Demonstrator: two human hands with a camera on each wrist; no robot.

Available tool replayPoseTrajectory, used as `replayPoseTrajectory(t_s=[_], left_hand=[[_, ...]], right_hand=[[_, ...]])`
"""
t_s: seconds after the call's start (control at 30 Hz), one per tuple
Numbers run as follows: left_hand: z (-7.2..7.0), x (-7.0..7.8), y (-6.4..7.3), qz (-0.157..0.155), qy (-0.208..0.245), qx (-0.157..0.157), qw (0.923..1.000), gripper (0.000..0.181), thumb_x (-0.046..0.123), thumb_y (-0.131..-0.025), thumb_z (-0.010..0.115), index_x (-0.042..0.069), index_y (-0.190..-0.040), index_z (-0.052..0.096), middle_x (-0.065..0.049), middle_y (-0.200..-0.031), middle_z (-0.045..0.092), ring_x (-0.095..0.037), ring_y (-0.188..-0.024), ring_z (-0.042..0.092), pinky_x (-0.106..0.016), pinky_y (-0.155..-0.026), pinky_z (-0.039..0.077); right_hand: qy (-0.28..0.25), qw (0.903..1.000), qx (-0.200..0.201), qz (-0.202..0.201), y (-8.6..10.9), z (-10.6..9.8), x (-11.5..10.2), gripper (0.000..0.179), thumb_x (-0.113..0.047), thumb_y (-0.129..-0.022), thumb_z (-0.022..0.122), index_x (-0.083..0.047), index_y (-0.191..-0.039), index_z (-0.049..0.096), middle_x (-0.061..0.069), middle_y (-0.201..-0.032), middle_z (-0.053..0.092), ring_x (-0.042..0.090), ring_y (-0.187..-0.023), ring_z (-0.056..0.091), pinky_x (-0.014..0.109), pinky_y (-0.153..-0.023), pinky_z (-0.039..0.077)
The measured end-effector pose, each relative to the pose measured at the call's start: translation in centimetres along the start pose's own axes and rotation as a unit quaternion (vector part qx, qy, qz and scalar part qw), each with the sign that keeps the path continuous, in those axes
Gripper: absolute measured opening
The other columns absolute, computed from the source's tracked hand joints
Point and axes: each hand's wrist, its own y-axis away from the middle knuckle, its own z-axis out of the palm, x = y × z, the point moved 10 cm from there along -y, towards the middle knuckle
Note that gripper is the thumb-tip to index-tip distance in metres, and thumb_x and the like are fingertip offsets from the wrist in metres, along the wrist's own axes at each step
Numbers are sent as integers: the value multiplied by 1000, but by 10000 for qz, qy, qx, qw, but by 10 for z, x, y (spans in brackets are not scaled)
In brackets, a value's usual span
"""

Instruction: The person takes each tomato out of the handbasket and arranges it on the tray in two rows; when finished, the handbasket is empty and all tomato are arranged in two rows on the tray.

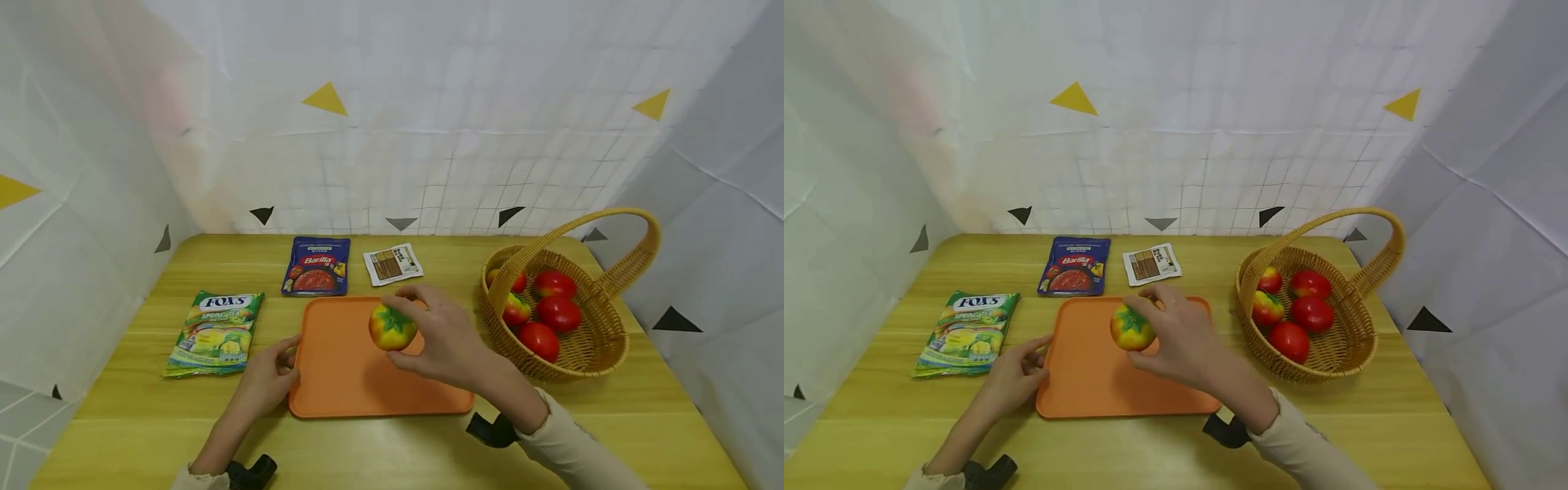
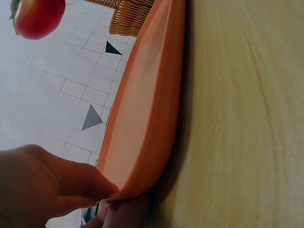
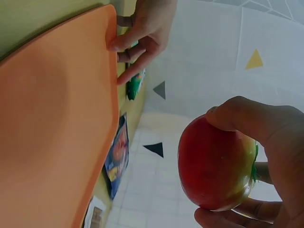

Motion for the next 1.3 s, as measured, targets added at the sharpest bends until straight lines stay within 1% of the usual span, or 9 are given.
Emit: replayPoseTrajectory(t_s=[0.13, 0.33, 0.47, 0.63, 0.87, 1.0, 1.3], left_hand=[[-2, 1, 0, 51, 23, 34, 10000, 60, -2, -82, 68, 0, -141, 56, -7, -88, 60, -15, -70, 55, -26, -57, 46], [0, 1, 1, 109, 97, 28, 9999, 60, -3, -82, 67, 1, -141, 55, -6, -88, 60, -15, -71, 56, -26, -58, 47], [0, -1, 0, 73, 69, 45, 9999, 60, -2, -82, 67, 1, -141, 56, -6, -87, 60, -15, -69, 55, -26, -57, 46], [0, -1, -1, 43, 1, 60, 10000, 60, 0, -82, 67, 1, -141, 56, -5, -86, 59, -15, -68, 54, -26, -56, 45], [1, -2, -1, 59, -22, 58, 10000, 60, 0, -82, 68, 1, -141, 56, -6, -87, 59, -16, -69, 54, -26, -56, 45], [0, -1, -1, 65, -7, 75, 10000, 60, -1, -82, 68, 1, -141, 56, -6, -87, 60, -16, -68, 53, -26, -56, 45], [-1, 3, 1, 103, 98, 52, 9999, 60, -3, -82, 68, 0, -140, 56, -6, -87, 60, -16, -68, 54, -26, -55, 45]], right_hand=[[-51, 9999, -12, -106, -9, 10, -5, 71, -40, -71, 87, -20, -135, 62, 4, -126, 54, 18, -111, 54, 36, -76, 53], [-102, 9998, -63, -179, -20, 27, -8, 68, -41, -73, 84, -19, -134, 63, 4, -124, 54, 18, -107, 55, 34, -78, 52], [-88, 9998, -88, -185, -28, 37, -7, 66, -41, -74, 83, -19, -133, 63, 3, -123, 54, 19, -107, 55, 35, -82, 51], [-72, 9996, -224, -157, -38, 50, -8, 68, -42, -75, 83, -18, -135, 62, 3, -124, 54, 18, -108, 54, 36, -84, 50], [-178, 9990, -386, -146, -51, 67, -11, 69, -39, -74, 84, -16, -135, 62, 4, -124, 52, 17, -105, 53, 33, -79, 49], [-169, 9986, -478, -116, -57, 77, -11, 69, -40, -76, 83, -17, -137, 60, 5, -126, 51, 17, -105, 52, 32, -80, 49], [-226, 9979, -599, 36, -70, 107, 0, 69, -38, -75, 85, -16, -136, 62, 7, -125, 52, 18, -106, 52, 32, -78, 51]])
